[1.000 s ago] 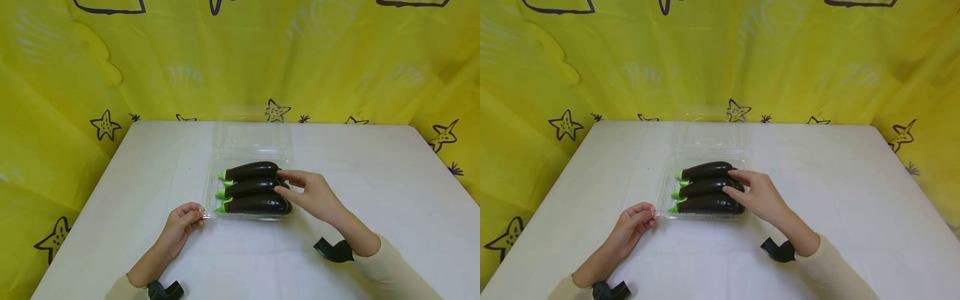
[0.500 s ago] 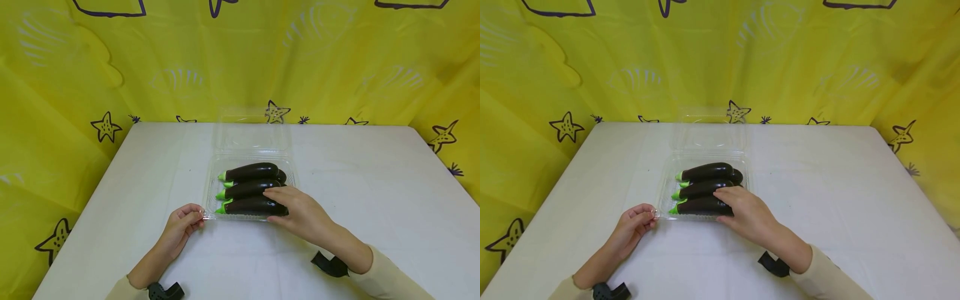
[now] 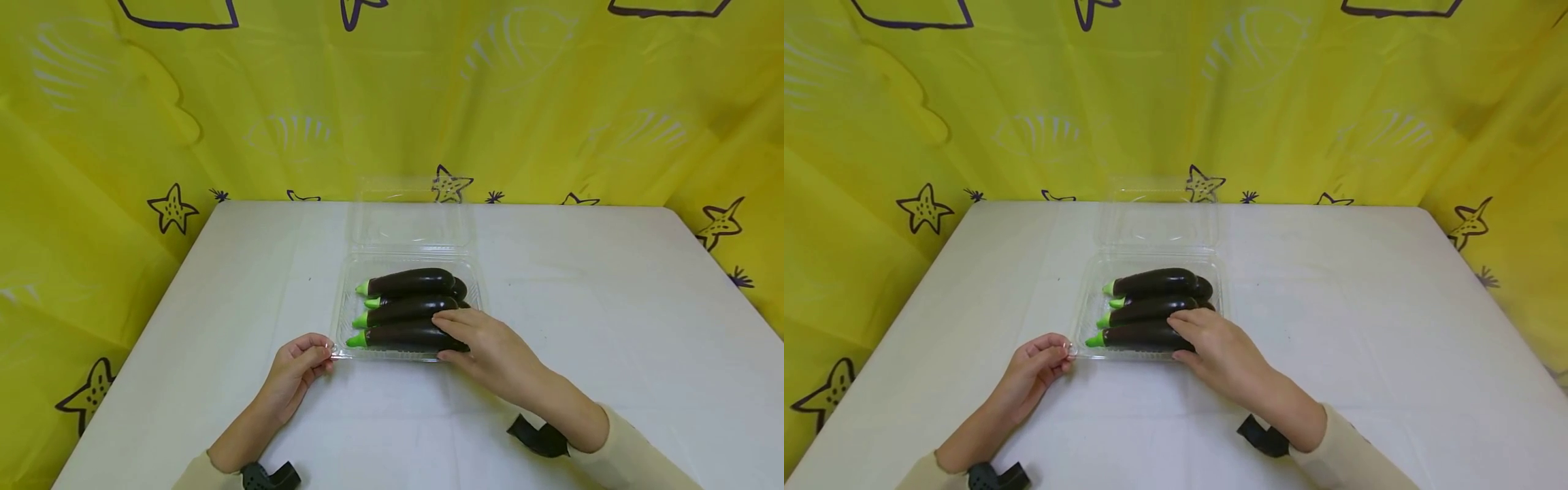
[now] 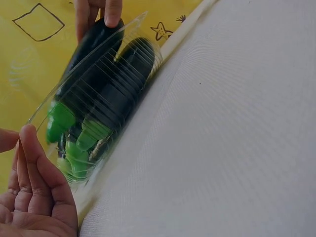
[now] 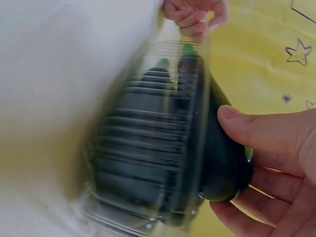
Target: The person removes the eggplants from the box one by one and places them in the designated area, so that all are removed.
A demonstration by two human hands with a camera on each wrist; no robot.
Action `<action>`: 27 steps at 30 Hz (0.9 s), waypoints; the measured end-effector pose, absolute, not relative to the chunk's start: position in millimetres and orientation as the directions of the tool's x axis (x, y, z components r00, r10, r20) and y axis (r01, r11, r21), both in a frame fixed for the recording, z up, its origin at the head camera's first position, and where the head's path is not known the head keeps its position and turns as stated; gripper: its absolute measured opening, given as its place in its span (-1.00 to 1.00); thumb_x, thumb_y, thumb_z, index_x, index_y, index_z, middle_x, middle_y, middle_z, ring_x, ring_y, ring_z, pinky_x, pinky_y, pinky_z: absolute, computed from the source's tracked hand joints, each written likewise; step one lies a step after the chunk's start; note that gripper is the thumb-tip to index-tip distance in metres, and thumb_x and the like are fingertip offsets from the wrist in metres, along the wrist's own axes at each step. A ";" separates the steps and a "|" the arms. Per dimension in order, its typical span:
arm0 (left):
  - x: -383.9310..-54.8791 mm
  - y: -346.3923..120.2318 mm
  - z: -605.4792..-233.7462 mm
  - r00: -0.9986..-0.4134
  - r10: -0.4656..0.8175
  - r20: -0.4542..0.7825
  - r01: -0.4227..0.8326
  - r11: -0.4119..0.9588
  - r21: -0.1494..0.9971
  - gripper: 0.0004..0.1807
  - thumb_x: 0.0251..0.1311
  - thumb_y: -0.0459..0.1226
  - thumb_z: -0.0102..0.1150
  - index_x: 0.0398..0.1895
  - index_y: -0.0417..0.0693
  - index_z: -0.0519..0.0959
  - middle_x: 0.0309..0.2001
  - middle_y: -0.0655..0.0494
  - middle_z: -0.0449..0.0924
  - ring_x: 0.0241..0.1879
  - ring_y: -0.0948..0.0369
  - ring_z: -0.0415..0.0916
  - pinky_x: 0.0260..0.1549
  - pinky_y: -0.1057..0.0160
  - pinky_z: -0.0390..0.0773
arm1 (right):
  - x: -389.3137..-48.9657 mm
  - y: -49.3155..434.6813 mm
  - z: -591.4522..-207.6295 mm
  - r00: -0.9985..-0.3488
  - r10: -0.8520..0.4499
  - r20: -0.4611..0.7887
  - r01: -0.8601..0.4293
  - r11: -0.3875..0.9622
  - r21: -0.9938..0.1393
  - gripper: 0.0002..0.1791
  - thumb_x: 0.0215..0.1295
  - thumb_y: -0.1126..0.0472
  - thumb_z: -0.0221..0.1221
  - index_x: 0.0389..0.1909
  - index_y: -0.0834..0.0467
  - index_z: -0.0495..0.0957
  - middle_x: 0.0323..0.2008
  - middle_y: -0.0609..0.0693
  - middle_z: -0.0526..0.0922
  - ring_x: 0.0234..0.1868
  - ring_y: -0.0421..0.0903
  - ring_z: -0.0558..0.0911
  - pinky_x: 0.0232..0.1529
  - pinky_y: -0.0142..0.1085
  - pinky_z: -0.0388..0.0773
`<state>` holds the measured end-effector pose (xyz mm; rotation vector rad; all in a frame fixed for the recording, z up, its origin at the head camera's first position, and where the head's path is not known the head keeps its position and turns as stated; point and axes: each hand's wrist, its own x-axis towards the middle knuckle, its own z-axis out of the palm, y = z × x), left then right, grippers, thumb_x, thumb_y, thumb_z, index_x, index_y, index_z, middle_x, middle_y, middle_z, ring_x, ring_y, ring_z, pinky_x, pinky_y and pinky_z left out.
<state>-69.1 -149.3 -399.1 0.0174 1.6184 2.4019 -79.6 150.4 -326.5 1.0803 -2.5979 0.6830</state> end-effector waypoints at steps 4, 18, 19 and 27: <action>-69.1 -148.7 -399.5 -0.969 0.209 -0.133 -0.201 -0.351 0.915 -0.83 0.13 -0.51 -0.06 -0.45 -0.12 0.50 -0.46 0.13 0.50 -0.49 0.30 0.44 -0.43 0.41 0.49 | -73.7 154.7 -319.5 -0.707 -0.522 0.477 -0.701 0.607 -0.375 -0.45 -0.16 0.28 0.42 -0.04 0.33 0.55 -0.06 0.08 0.59 -0.03 0.01 0.54 -0.09 -0.16 0.50; -69.0 -149.5 -399.5 -0.968 0.212 -0.134 -0.204 -0.353 0.913 -0.82 0.13 -0.50 -0.07 -0.45 -0.11 0.50 -0.46 0.13 0.49 -0.49 0.30 0.44 -0.43 0.42 0.48 | -73.7 179.7 -316.6 -0.824 -0.216 0.523 -0.529 0.625 -0.575 -0.48 -0.24 0.43 0.42 -0.10 0.31 0.58 -0.11 0.09 0.62 -0.14 -0.02 0.59 -0.16 -0.61 0.41; -68.9 -149.3 -399.2 -0.969 0.209 -0.136 -0.204 -0.353 0.913 -0.82 0.13 -0.50 -0.06 -0.46 -0.11 0.50 -0.46 0.14 0.49 -0.50 0.30 0.44 -0.43 0.42 0.48 | -73.6 181.4 -317.0 -0.828 -0.201 0.523 -0.519 0.628 -0.580 -0.48 -0.23 0.44 0.42 -0.10 0.31 0.58 -0.11 0.09 0.62 -0.15 -0.02 0.59 -0.18 -0.61 0.42; -68.7 -149.0 -397.5 -0.969 0.224 -0.107 -0.187 -0.370 0.910 -0.84 0.15 -0.50 -0.06 -0.44 -0.13 0.50 -0.45 0.11 0.50 -0.49 0.30 0.44 -0.43 0.41 0.48 | -74.4 199.9 -321.7 -0.873 -0.060 0.484 -0.412 0.622 -0.666 -0.52 -0.16 0.44 0.39 -0.10 0.32 0.57 -0.12 0.13 0.61 -0.09 -0.37 0.51 -0.24 -0.59 0.46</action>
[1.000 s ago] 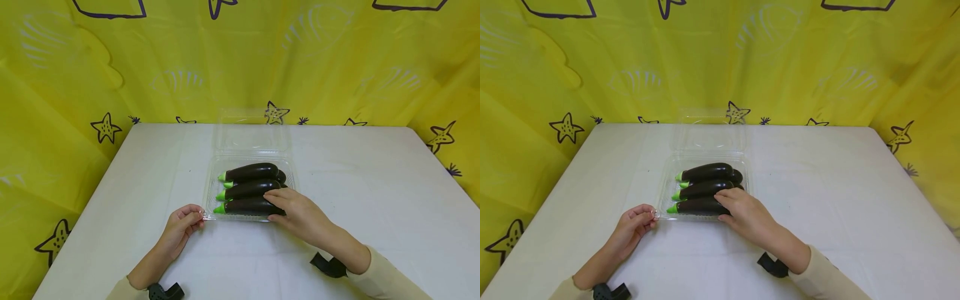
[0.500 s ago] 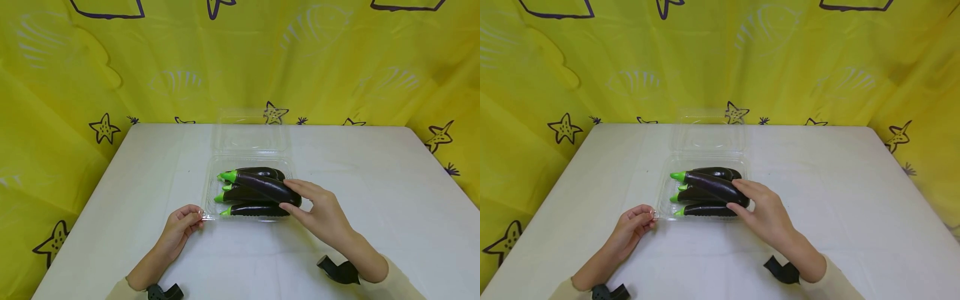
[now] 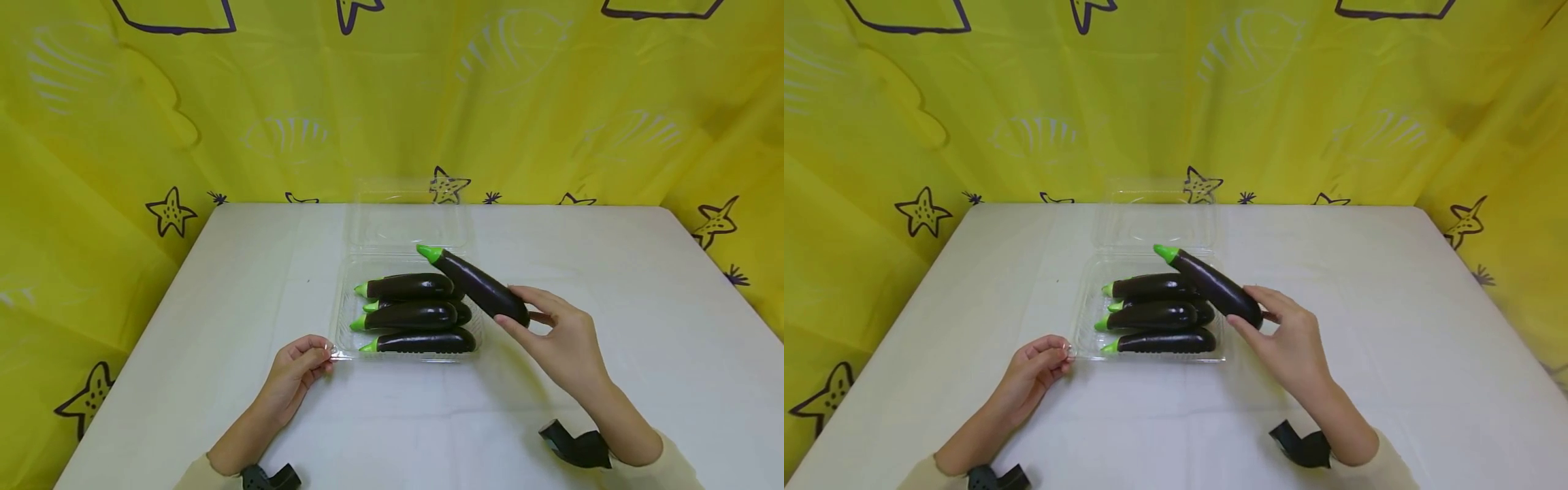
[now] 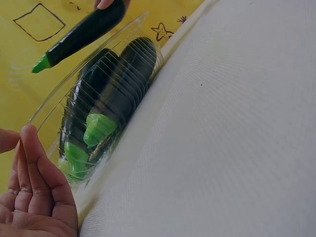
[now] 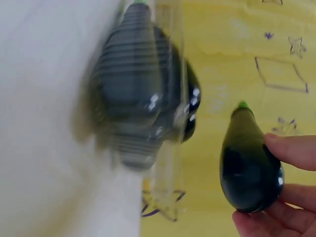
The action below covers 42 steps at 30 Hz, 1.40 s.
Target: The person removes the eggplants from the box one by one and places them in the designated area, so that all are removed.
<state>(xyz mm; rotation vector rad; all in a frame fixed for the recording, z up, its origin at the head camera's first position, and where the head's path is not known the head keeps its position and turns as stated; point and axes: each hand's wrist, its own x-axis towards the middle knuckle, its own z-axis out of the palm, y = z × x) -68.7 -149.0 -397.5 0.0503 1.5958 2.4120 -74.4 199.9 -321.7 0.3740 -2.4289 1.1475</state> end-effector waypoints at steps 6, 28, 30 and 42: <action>-68.5 -146.5 -397.5 -0.966 0.225 -0.127 -0.205 -0.368 0.907 -0.85 0.13 -0.50 -0.06 -0.44 -0.14 0.49 -0.44 0.10 0.49 -0.48 0.29 0.44 -0.41 0.41 0.48 | -75.2 213.7 -329.1 -0.910 0.079 0.407 -0.287 0.588 -0.756 -0.56 -0.08 0.38 0.37 -0.09 0.36 0.56 -0.13 0.23 0.59 -0.19 -0.49 0.49 -0.28 -0.60 0.46; -70.1 -147.7 -401.1 -0.965 0.220 -0.142 -0.215 -0.357 0.909 -0.83 0.13 -0.50 -0.06 -0.45 -0.12 0.50 -0.44 0.12 0.50 -0.48 0.29 0.45 -0.41 0.41 0.50 | -86.4 237.9 -349.6 -0.960 0.251 0.123 0.066 0.631 -0.773 -0.45 0.06 0.04 0.31 -0.02 0.36 0.53 -0.18 0.32 0.59 -0.47 -0.44 0.57 -0.51 -0.58 0.41; -70.0 -147.7 -401.5 -0.965 0.219 -0.147 -0.219 -0.354 0.909 -0.83 0.13 -0.50 -0.06 -0.45 -0.12 0.50 -0.44 0.12 0.49 -0.48 0.29 0.45 -0.41 0.41 0.50 | -87.2 237.1 -352.4 -0.962 0.252 0.102 0.092 0.654 -0.751 -0.43 0.06 -0.01 0.30 -0.02 0.34 0.54 -0.20 0.30 0.61 -0.33 -0.21 0.63 -0.48 -0.52 0.37; -69.4 -148.2 -399.4 -0.966 0.207 -0.157 -0.221 -0.337 0.915 -0.84 0.14 -0.49 -0.06 -0.45 -0.13 0.49 -0.45 0.11 0.49 -0.48 0.28 0.44 -0.41 0.40 0.49 | -89.6 234.1 -359.4 -0.977 0.207 0.061 0.108 0.713 -0.693 -0.40 0.06 -0.09 0.27 -0.07 0.35 0.56 -0.28 0.24 0.64 -0.18 0.14 0.60 -0.30 -0.28 0.38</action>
